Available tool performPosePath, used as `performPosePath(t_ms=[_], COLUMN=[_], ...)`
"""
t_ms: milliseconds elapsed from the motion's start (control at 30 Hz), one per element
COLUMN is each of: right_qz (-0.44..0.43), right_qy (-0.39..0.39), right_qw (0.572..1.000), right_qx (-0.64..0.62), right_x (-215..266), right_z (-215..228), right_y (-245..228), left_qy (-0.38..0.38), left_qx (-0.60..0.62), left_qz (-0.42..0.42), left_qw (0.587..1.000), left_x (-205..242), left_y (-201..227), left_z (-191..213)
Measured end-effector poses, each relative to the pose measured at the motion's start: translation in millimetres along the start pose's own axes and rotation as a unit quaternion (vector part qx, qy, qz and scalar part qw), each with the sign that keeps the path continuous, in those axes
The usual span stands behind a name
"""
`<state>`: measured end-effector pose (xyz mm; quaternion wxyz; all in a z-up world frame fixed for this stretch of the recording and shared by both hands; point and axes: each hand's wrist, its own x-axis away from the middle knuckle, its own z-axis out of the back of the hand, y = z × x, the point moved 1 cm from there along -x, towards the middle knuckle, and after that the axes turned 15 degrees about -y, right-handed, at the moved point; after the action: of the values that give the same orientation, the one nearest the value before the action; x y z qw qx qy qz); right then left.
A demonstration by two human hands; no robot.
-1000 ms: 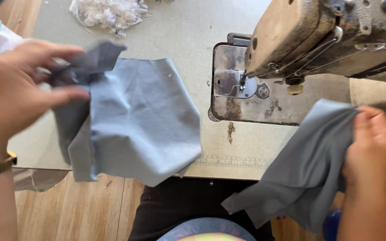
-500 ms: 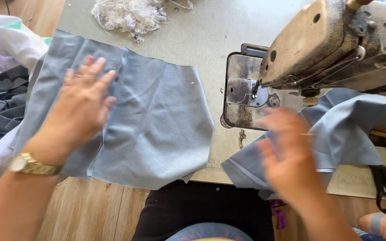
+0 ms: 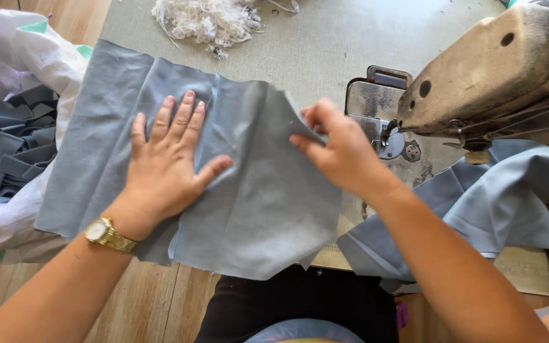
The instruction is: Sorting, cutting, and arranging small fabric pieces at a sewing workstation.
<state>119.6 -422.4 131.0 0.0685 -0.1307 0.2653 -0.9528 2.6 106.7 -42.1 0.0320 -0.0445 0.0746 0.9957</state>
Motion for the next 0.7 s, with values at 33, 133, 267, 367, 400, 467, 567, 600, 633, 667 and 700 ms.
performPosePath(t_ms=[33,133,267,367,400,467,567,600,633,667,700], right_qz=[-0.005,-0.023,-0.042,-0.002,-0.002,0.084,0.208,0.211,0.206,0.202,0.205], right_qy=[-0.015,-0.058,-0.108,0.021,0.025,-0.074,0.061,0.062,0.125,0.186,0.184], right_qw=[1.0,0.998,0.992,0.967,0.967,0.988,0.973,0.972,0.969,0.962,0.961], right_qx=[0.007,0.029,0.055,0.252,0.253,0.11,0.082,0.082,0.048,0.013,0.012], right_x=[-3.2,-15.2,-47.3,-82.7,-89.4,-102.4,-188.3,-211.0,-233.3,-256.0,-279.6], right_z=[-10.3,-43.4,-87.2,-111.1,-112.3,-121.3,-160.1,-163.0,-166.4,-170.2,-172.1], right_y=[-23.0,-73.5,-97.3,-83.2,-93.6,-118.1,-114.9,-119.7,-124.0,-128.4,-129.9], left_qy=[-0.006,-0.025,-0.044,-0.028,-0.025,-0.128,-0.029,-0.026,0.004,0.033,0.034], left_qx=[-0.005,-0.021,-0.046,-0.027,-0.027,0.097,0.175,0.174,0.167,0.16,0.159], left_qz=[0.003,0.007,0.012,-0.008,-0.01,0.04,-0.002,-0.002,0.01,0.022,0.026], left_qw=[1.0,0.999,0.998,0.999,0.999,0.986,0.984,0.984,0.986,0.986,0.986], left_x=[-1.4,-4.5,-10.5,-20.6,-40.0,-72.6,-139.8,-166.7,-192.2,-218.0,-232.1], left_y=[18.5,66.1,100.0,105.4,106.3,103.7,54.6,40.2,24.7,8.7,13.9], left_z=[-3.6,-11.6,-9.3,-2.7,17.8,57.2,63.6,56.1,48.2,40.1,46.3])
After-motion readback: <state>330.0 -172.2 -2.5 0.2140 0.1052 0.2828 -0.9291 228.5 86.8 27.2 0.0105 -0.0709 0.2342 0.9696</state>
